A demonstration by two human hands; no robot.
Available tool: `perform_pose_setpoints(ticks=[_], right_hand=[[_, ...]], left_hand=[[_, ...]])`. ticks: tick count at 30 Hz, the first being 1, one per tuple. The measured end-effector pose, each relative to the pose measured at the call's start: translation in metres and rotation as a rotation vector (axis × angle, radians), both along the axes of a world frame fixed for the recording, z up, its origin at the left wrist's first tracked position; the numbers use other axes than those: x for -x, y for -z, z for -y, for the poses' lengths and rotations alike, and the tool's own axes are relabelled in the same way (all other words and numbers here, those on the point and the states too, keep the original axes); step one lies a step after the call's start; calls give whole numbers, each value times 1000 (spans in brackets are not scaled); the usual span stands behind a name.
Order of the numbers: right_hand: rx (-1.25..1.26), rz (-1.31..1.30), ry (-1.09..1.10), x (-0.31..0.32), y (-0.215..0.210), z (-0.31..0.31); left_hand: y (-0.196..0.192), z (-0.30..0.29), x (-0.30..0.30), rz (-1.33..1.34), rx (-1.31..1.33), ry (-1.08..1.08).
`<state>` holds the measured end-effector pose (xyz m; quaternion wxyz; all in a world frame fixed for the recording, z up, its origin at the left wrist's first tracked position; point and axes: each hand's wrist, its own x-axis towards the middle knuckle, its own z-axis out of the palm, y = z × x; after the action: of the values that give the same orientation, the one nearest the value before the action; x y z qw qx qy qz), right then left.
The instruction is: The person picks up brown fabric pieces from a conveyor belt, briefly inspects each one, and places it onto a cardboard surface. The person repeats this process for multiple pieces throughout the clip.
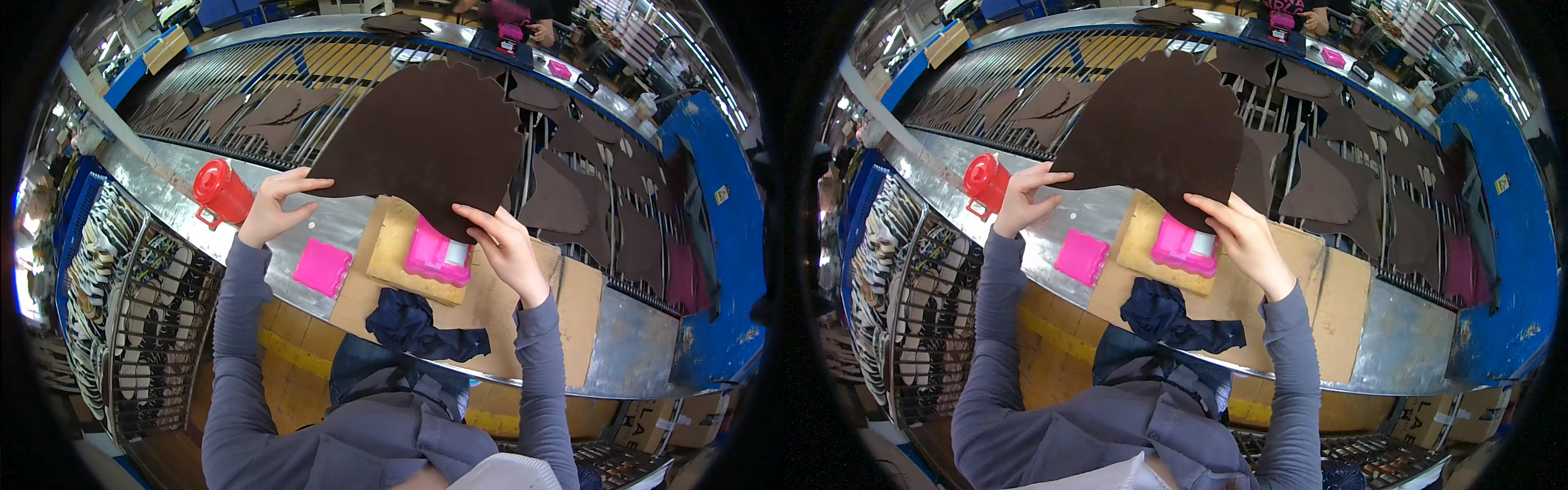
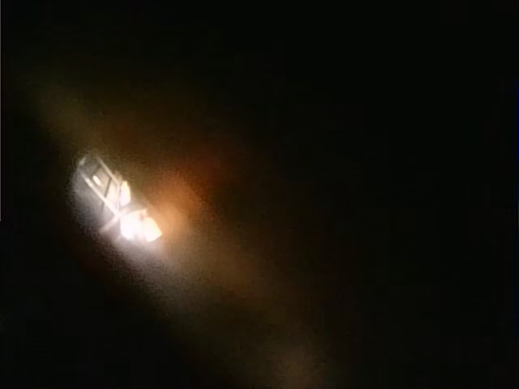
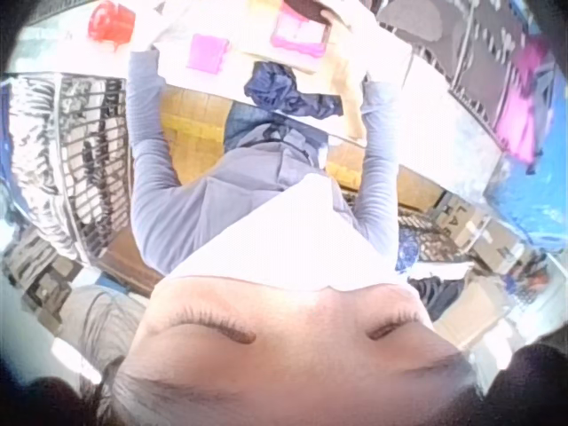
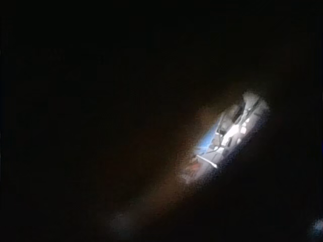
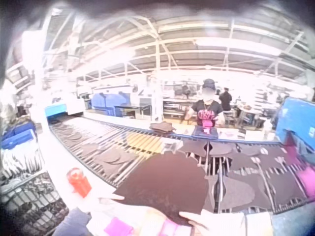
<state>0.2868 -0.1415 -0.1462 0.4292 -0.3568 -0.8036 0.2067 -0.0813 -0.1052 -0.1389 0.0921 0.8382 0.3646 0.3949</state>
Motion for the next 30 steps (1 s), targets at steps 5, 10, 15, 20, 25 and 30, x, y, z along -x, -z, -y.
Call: perform_pose_setpoints(ticks=[5,10,15,20,25,30], right_hand=[[18,34,-37,14,4,-4],[20,64,-35,20,10,-6],[7,82,-28,20,12,-6],[-20,113,-6,17,12,-6],[-24,155,41,-4,19,7],[-139,215,183,-33,48,27]], left_hand=[[8,-4,13,28,116,-54],[10,-2,13,-33,81,-44],[20,-5,6,-2,2,16],[22,-6,6,-23,59,23],[19,-7,-13,-79,118,79],[32,-17,-46,-80,83,208]])
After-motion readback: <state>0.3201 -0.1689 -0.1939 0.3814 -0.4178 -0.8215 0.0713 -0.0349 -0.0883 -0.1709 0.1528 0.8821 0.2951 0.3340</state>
